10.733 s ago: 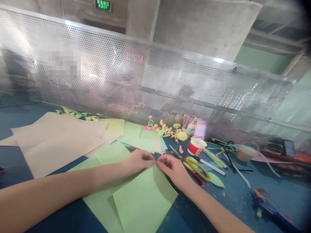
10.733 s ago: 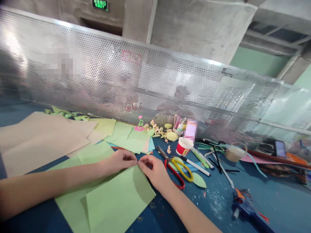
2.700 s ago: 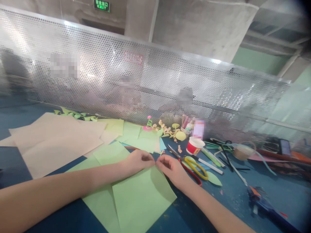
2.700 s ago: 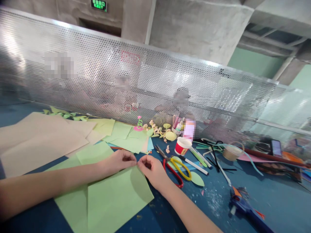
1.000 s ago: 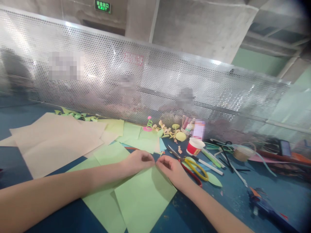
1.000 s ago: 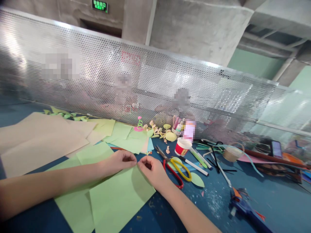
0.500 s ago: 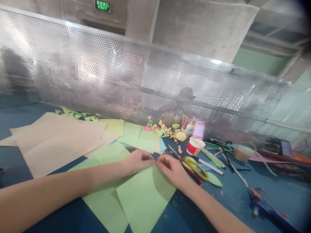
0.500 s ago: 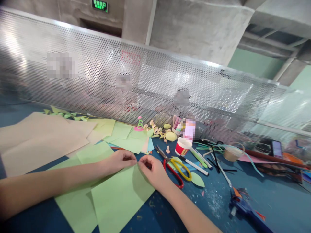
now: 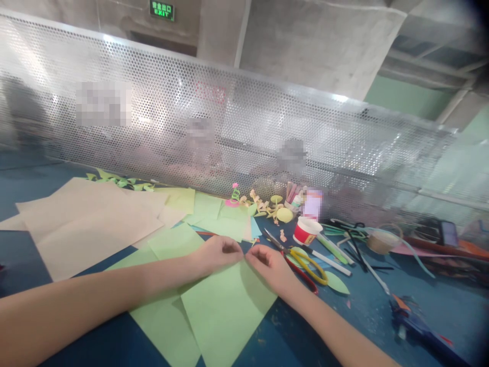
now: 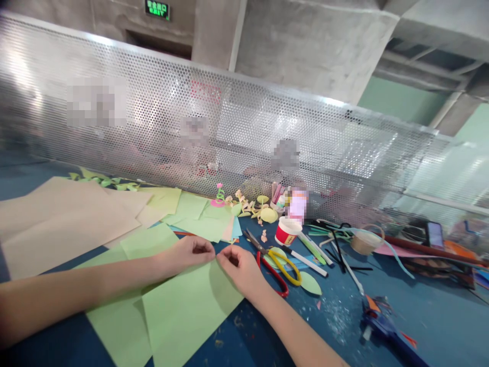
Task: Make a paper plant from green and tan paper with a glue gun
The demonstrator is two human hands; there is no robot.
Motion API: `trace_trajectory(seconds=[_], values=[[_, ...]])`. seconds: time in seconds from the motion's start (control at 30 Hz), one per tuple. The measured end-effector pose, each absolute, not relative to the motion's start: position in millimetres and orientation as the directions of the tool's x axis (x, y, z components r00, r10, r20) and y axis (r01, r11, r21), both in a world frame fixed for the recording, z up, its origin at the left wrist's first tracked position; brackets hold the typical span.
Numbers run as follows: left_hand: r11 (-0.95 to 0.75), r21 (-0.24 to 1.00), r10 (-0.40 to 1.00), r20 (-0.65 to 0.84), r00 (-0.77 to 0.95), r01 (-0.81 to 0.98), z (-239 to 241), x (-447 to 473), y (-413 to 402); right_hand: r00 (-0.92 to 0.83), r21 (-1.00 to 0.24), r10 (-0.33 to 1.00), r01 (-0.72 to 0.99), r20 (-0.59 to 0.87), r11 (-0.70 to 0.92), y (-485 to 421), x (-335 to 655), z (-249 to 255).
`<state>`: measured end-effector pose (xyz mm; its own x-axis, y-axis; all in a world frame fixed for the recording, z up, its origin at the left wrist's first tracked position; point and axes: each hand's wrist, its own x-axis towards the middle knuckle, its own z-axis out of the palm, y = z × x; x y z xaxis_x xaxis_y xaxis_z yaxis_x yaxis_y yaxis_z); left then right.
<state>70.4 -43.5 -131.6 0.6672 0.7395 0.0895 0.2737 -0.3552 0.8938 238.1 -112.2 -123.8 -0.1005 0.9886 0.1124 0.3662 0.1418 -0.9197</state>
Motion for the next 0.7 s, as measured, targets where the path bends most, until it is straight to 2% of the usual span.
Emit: trace_trajectory(seconds=[0.4,0.7], values=[[-0.358,0.884,0.736,0.069,0.673,0.301,-129.5,68.5,-42.7,-0.134,-0.898,0.972,0.373,0.195,0.232,-113.0,237.8,-121.1],[-0.393,0.872,0.74,0.111,0.663,0.292,-129.6,69.3,-43.5,-0.08,-0.911,0.988,0.383,0.133,0.154,-112.7,238.3,-122.7]])
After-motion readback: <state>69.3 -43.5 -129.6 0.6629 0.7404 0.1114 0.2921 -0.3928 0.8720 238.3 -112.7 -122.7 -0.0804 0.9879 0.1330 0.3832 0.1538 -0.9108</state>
